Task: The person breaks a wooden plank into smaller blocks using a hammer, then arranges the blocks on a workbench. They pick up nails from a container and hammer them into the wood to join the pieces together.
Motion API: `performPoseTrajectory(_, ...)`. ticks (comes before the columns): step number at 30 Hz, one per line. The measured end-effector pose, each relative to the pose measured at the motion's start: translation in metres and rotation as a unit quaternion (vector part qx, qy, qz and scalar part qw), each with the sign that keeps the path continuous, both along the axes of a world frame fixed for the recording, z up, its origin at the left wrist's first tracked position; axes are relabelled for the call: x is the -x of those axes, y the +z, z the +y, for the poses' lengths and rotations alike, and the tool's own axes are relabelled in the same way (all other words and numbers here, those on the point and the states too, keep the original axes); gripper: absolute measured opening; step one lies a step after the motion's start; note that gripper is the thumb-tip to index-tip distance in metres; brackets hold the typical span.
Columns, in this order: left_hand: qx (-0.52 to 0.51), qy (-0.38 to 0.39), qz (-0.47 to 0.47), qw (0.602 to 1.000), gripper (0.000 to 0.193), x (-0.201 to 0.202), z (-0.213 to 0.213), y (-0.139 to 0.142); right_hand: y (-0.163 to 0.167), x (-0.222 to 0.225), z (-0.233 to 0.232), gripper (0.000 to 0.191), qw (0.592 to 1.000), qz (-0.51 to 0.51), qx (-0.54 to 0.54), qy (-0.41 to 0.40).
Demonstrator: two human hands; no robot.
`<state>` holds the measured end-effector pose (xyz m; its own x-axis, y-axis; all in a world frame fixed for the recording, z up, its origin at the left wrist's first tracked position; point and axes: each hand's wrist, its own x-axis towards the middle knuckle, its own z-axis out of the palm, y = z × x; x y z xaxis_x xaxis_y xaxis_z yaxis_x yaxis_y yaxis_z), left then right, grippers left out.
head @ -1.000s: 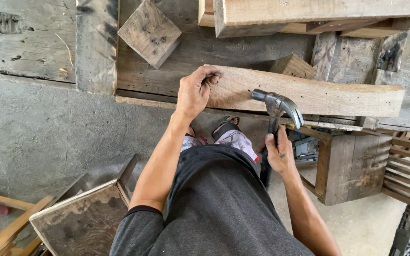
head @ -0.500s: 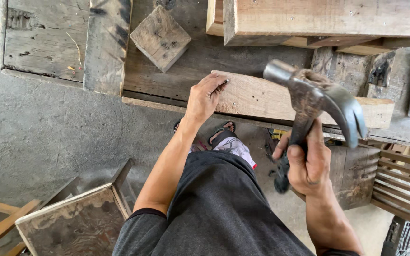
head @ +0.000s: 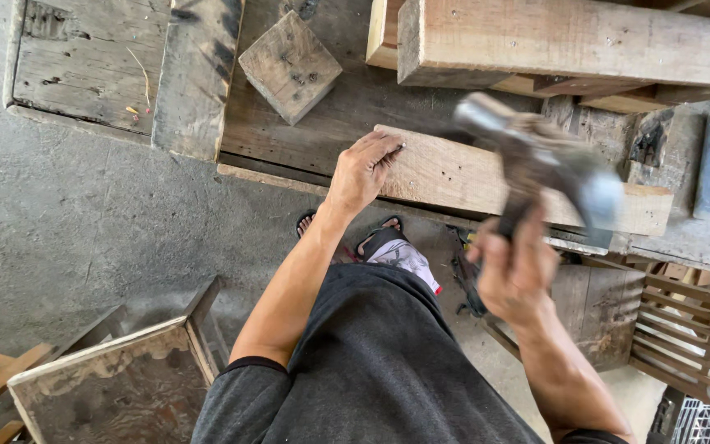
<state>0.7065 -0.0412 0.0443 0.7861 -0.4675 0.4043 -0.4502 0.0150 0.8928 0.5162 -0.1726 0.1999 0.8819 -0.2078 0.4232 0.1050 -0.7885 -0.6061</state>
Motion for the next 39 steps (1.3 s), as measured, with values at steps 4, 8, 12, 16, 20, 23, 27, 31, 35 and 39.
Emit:
performPoseTrajectory(4,-0.005,-0.026,0.029,0.999,0.021,-0.003,0.003,0.003,-0.021,-0.006,-0.001,0.065,0.969,0.244,-0.033,-0.007)
performPoseTrajectory(8,-0.038,-0.047,0.022,0.998,0.032,-0.001,0.009,-0.003,-0.022,0.007,-0.007,0.065,0.958,0.237,-0.158,-0.034)
performPoseTrajectory(12,-0.037,-0.043,0.058,0.997,0.108,0.007,0.022,-0.020,-0.006,0.014,-0.011,0.060,0.972,0.138,-0.190,0.000)
performPoseTrajectory(16,0.005,-0.130,0.177,0.976,0.121,0.014,0.025,-0.037,0.031,0.016,-0.011,0.054,0.987,0.031,-0.155,0.035)
performPoseTrajectory(20,-0.033,-0.137,0.160,0.977,0.121,0.016,0.026,-0.045,0.051,0.020,-0.006,0.038,0.973,-0.148,-0.176,0.009)
performPoseTrajectory(23,-0.060,-0.148,0.147,0.976,0.121,0.013,0.027,-0.047,0.021,0.008,-0.002,0.029,0.991,-0.133,0.021,-0.006)
performPoseTrajectory(27,-0.047,-0.141,0.106,0.983,0.115,0.009,0.027,-0.045,-0.035,-0.011,-0.009,0.061,0.967,0.251,-0.049,0.015)
performPoseTrajectory(31,-0.054,-0.148,0.160,0.974,0.117,0.008,0.023,-0.041,-0.010,0.001,-0.022,0.055,0.979,0.199,-0.054,-0.006)
performPoseTrajectory(35,-0.037,-0.144,0.171,0.974,0.122,0.011,0.020,-0.040,0.074,0.013,-0.010,0.026,0.959,-0.131,-0.251,-0.021)
performPoseTrajectory(39,-0.049,-0.140,0.164,0.975,0.116,0.014,0.021,-0.043,0.090,-0.004,0.013,0.040,0.977,-0.084,-0.198,-0.011)
